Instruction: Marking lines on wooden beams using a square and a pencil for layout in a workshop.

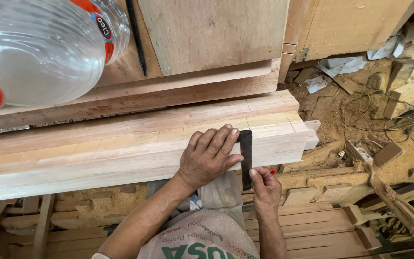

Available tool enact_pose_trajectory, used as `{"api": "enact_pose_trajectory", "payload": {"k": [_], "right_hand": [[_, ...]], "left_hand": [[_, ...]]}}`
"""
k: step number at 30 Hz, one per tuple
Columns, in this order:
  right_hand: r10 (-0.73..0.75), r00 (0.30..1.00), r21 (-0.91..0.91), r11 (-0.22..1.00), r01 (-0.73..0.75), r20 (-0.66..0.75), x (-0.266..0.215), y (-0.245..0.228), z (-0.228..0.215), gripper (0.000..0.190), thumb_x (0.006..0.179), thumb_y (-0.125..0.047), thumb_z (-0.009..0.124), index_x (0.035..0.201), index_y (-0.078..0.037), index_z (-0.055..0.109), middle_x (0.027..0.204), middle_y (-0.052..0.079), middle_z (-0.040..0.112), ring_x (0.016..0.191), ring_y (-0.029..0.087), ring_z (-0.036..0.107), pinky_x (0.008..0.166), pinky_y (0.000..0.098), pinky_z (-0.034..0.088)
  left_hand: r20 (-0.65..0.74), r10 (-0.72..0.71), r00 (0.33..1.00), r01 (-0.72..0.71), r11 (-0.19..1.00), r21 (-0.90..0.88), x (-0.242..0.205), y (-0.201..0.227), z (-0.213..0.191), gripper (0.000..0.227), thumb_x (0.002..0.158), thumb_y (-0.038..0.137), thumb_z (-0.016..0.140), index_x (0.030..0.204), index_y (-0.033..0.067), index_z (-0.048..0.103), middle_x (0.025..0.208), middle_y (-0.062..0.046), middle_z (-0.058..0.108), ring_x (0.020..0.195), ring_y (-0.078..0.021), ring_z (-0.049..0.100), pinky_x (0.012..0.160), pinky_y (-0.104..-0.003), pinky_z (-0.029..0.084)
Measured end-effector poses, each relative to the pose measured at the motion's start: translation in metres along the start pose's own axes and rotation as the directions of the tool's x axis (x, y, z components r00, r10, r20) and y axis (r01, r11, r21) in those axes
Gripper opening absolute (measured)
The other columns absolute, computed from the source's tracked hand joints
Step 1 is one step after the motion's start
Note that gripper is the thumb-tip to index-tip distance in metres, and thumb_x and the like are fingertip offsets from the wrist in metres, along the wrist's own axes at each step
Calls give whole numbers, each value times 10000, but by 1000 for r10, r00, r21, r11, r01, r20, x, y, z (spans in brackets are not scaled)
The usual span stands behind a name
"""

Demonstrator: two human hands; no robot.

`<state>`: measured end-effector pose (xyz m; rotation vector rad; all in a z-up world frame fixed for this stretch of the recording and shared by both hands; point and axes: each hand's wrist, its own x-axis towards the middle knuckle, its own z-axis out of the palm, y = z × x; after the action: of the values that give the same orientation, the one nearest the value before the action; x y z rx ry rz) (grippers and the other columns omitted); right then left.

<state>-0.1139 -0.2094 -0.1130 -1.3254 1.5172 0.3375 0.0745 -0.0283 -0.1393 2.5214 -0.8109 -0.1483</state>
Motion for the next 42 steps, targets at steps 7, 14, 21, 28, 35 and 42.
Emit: {"api": "enact_pose_trajectory", "payload": {"k": [7, 14, 21, 28, 35, 42], "right_hand": [[10, 1000, -19, 1000, -11, -11, 1, 0, -2, 129, 899, -147, 785, 978, -77, 712, 789, -19, 651, 651, 63, 539, 594, 200, 459], [-1, 1000, -72, 997, 0, -15, 1, 0, -4, 127, 901, -159, 783, 977, -83, 715, 809, -22, 659, 671, 70, 546, 604, 216, 472], [-17, 1000, -37, 999, 18, 18, 4, 5, -8, 122, 917, -144, 767, 989, -76, 697, 836, -8, 669, 716, 78, 586, 648, 218, 508], [-28, 999, -81, 996, 30, 22, 4, -1, -6, 132, 911, -162, 773, 981, -77, 700, 851, -4, 684, 745, 85, 599, 677, 222, 508], [-24, 998, -65, 998, 27, 53, 3, -8, -3, 120, 923, -170, 761, 962, -98, 673, 784, -20, 622, 666, 70, 522, 603, 222, 453], [-630, 774, -310, 726, 614, 56, -3, -45, -22, 277, 1098, -266, 563, 894, -130, 691, 915, 36, 706, 791, 131, 677, 592, 253, 562]], "left_hand": [[-8, 3, 1000, -3, 1000, 14, 2, 1, 0, 569, 1100, 579, 437, 1408, 125, 588, 1364, -38, 649, 1094, -184, 651, 888, -345, 471], [-3, 5, 1000, -5, 1000, 18, 3, 0, -2, 544, 1104, 562, 420, 1390, 140, 609, 1365, -30, 646, 1094, -188, 637, 880, -345, 471], [-8, 4, 1000, -4, 1000, 18, 2, 0, -1, 543, 1108, 554, 415, 1399, 136, 603, 1367, -34, 650, 1101, -194, 632, 884, -347, 482], [-11, -1, 1000, 1, 1000, 15, -3, 2, 3, 555, 1099, 578, 437, 1401, 147, 613, 1382, -26, 645, 1109, -191, 637, 904, -349, 473], [-11, -12, 1000, 12, 1000, 9, -1, 2, 1, 572, 1090, 588, 448, 1406, 143, 618, 1377, -28, 641, 1123, -191, 632, 920, -357, 470], [-38, -10, 999, 10, 1000, 6, 3, 0, -10, 554, 1109, 523, 361, 1391, 120, 617, 1324, -54, 663, 1053, -200, 650, 879, -351, 456]]}}
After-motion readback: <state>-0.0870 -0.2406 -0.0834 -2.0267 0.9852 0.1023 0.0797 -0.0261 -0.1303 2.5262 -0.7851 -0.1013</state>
